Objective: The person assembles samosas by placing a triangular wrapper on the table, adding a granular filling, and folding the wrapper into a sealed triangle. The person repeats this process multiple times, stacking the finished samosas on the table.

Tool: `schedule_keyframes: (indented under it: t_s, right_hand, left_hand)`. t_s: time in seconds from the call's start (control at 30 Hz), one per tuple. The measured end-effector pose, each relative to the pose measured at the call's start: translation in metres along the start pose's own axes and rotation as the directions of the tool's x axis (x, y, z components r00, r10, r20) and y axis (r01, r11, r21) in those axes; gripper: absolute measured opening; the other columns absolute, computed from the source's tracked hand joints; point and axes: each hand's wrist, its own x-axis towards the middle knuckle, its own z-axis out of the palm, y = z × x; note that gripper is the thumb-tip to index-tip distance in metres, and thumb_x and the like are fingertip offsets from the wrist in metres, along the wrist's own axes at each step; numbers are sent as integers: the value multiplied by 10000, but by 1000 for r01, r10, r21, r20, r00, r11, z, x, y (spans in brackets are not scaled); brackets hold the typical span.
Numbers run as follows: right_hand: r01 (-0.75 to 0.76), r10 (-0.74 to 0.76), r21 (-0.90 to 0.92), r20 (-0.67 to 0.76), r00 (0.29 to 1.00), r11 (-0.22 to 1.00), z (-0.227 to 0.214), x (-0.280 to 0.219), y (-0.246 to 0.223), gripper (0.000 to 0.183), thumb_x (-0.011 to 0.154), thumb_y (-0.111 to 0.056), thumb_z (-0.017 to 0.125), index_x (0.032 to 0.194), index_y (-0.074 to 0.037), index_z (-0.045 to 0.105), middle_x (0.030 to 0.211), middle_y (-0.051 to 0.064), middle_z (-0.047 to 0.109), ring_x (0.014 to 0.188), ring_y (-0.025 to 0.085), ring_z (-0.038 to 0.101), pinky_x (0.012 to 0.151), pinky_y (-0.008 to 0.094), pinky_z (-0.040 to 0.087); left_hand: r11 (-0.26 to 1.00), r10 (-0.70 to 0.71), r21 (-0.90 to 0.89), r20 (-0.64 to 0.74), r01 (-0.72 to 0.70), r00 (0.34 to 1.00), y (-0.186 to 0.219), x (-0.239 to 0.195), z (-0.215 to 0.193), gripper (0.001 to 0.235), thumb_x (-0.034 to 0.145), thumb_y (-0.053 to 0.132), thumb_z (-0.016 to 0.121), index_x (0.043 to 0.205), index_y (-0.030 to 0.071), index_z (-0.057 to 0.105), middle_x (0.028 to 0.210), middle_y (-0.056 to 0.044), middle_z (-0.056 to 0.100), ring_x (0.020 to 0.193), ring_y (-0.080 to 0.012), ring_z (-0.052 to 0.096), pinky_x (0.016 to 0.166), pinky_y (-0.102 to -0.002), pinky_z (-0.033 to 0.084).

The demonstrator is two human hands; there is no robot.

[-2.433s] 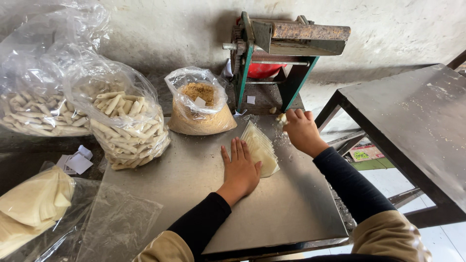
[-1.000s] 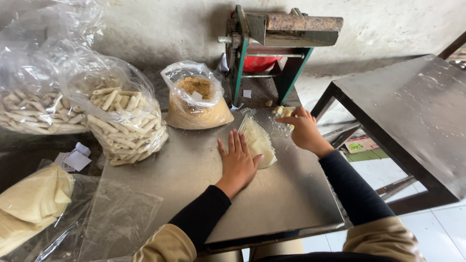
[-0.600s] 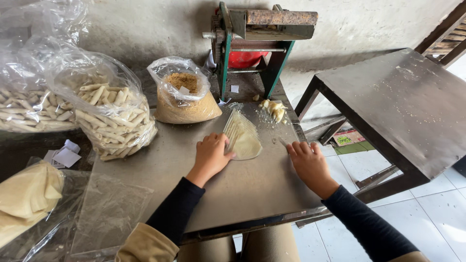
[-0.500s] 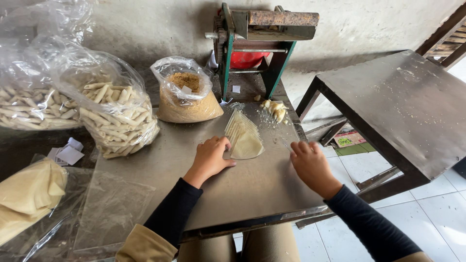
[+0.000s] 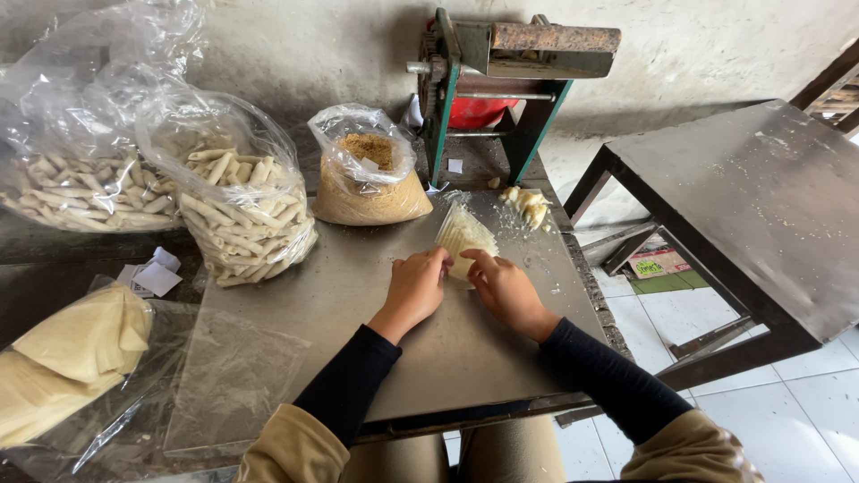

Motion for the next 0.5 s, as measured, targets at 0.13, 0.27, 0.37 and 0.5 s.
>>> schedule_keyframes:
  t_s: [0.13,0.27,0.37,0.5]
  right_hand:
    - [-98,120,189,-108,987,977,4,12,25,392,934,13,647,1310,-52,553,955,97,750,842,199,741,763,327,605]
    - [-160,221,297,-187,957,942,-14,38,45,353,955,51,600,1298,-16,548,952,100,682,817,171,687,732,291,615]
    - [-115,195,284,-272,942,952,-36,58,50,391,925,64,634,1304,2,561,908,110,666,769,176,629,676,299,536]
    - [-7,90,218,-374,923,976,-55,79,41,354,959,65,610,1306,11,559,907,101,694,804,155,664,722,283,538]
  left_hand:
    - [999,53,-11,-44,-54,998,-1,3,-1,287,861,118,711,1142,109,652,1086,-53,724,1061,-266,649,901,-472,410]
    - [975,201,111,-81,-191,976,3,1,4,299,851,131,716,1149,123,697,1138,-72,713,1070,-279,630,900,-468,407]
    - [974,171,156,-21,-166,985,5,0,7,195,902,147,689,1088,145,749,1104,-40,717,1061,-262,626,923,-460,396]
    - [972,174,160,3,-173,985,4,2,9,161,906,151,670,1026,148,776,1079,-25,724,1036,-247,631,939,-456,392]
